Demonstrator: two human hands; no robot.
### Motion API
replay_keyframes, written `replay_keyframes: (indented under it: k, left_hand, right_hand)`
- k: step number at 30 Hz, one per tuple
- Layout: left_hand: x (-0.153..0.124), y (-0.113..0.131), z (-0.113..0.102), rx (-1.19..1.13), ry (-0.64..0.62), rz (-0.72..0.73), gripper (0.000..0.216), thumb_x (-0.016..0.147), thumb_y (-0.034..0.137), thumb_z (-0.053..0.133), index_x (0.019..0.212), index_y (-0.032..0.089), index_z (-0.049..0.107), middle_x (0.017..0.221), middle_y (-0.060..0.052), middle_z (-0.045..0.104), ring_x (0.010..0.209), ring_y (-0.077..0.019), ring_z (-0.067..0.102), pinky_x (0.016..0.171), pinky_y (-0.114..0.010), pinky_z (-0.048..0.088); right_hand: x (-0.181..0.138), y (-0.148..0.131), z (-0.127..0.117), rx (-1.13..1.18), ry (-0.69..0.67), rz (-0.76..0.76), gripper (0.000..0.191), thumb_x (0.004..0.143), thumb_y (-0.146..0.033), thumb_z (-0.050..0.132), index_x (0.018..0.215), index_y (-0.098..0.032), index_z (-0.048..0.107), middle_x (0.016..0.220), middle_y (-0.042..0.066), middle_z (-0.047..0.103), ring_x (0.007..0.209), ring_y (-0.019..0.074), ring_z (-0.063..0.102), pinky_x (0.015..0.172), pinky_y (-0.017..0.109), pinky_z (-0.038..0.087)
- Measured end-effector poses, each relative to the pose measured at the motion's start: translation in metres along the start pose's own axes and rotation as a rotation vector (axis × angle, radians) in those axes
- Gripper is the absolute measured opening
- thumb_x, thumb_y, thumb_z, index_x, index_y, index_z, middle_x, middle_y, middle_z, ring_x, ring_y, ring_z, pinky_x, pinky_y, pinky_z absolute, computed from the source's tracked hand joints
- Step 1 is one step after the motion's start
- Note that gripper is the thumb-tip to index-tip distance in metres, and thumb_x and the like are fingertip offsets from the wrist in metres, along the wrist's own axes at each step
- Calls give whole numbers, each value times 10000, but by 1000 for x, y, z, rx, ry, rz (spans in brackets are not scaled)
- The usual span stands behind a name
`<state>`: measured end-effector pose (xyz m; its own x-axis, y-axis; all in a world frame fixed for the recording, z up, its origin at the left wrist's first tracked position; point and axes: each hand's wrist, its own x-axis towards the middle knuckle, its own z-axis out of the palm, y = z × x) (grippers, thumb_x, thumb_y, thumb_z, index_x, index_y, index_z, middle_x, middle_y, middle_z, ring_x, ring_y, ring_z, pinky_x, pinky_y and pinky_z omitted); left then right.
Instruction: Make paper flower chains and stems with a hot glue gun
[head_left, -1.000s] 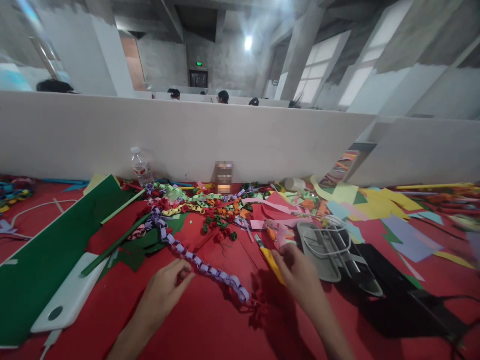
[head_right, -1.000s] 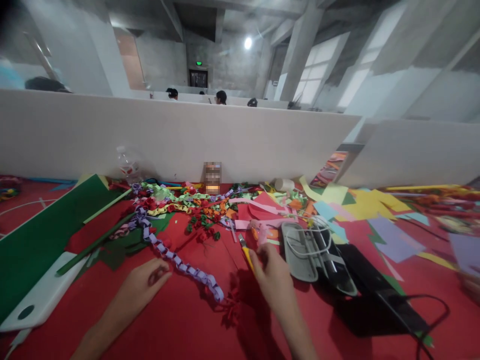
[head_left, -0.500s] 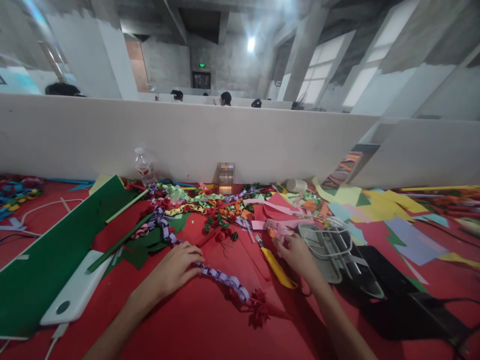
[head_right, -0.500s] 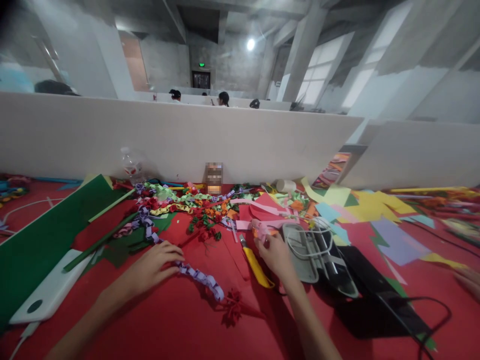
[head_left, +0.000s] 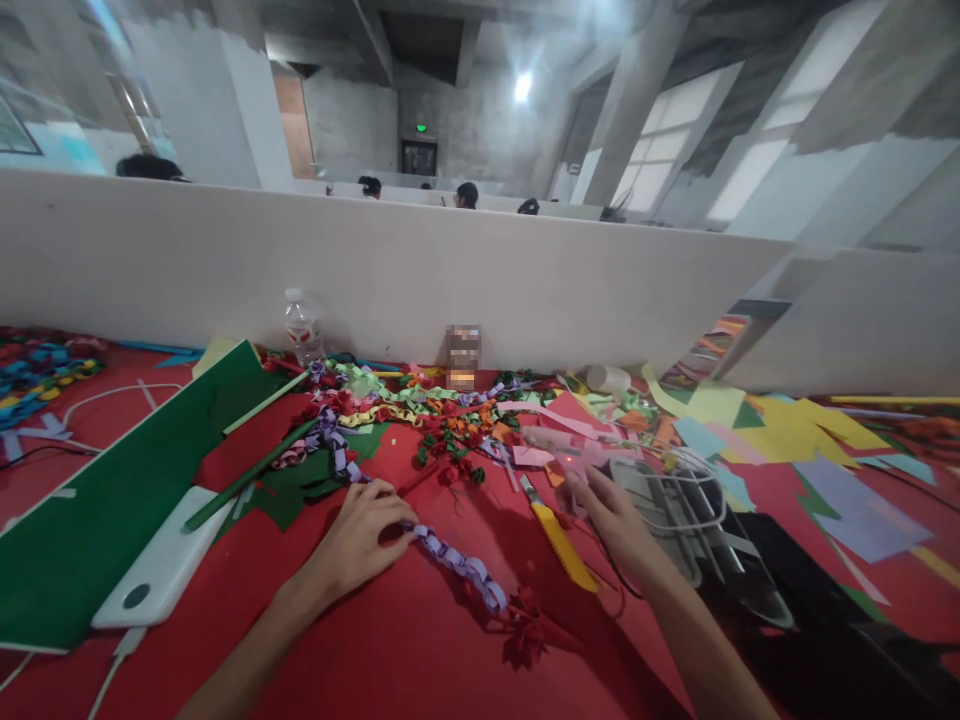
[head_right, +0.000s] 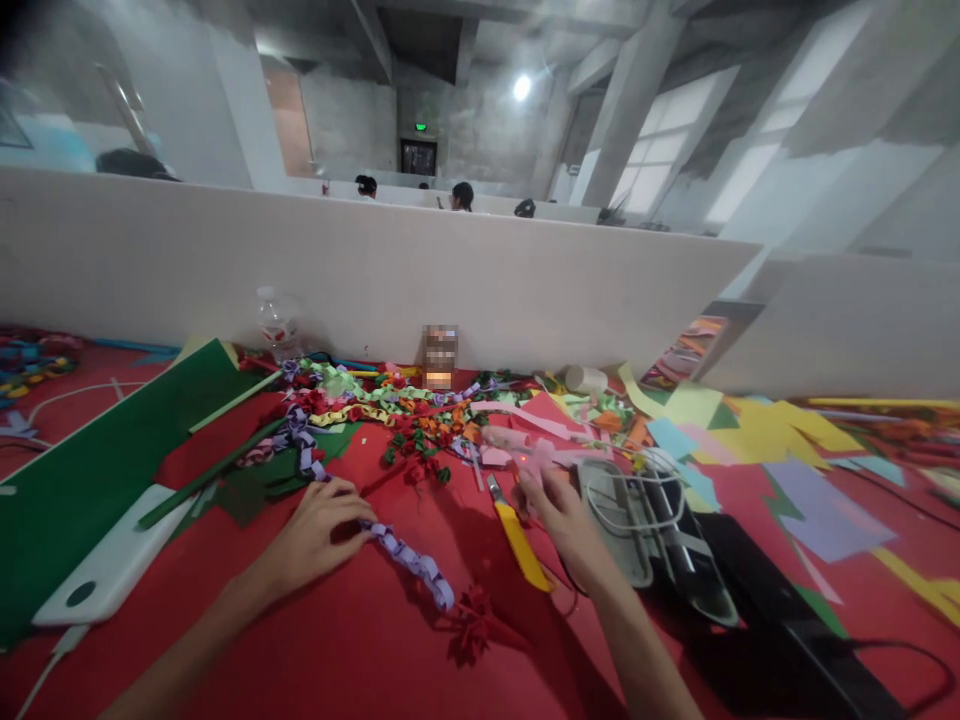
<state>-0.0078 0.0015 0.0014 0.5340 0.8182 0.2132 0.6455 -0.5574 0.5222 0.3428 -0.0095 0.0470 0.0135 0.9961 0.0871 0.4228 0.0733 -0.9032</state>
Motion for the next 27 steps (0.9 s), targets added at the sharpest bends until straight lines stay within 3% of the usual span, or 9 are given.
replay_keyframes:
  k: [4,10,16,20,27]
  left_hand:
    - [1,1,9,-28,62,-52,149,915,271,621,998,324,734,1047,21,759,1105,-244,546,957,-429,322]
    - [4,3,17,-83,122,-144,121,846,237,665,923,288,741,983,-3,753,1073,-244,565,950,-434,318]
    - [5,6,17,-114,141,-176,85,841,256,685,896,291,740,971,4,757,1100,-250,553,958,-448,288]
    - [5,8,18,-110,138,-163,83,850,255,684,902,299,731,986,26,763,1113,-246,544,962,-453,269]
    - [6,5,20,-108,156,-147,73,854,266,691,912,290,729,999,27,767,1089,-241,548,952,-445,270]
  right_hand:
    - [3,-4,17,22,-161,53,555,879,-749,493,727,-216,463,619,-33,448,577,132,410,559,260,363]
    - [-2,0,38,-65,-449,-2,557,941,-726,383,763,-208,483,637,-31,454,575,127,394,550,254,360]
    - [-13,-3,47,-321,-381,-116,512,988,-621,361,737,-204,522,690,-2,520,627,155,448,597,275,412]
    - [-13,0,52,-403,-404,-158,475,1016,-550,352,812,-188,582,701,2,555,627,157,468,584,269,387]
    - [-13,9,61,-525,-361,-252,455,1018,-517,371,745,-197,544,643,-1,552,598,162,474,572,280,347]
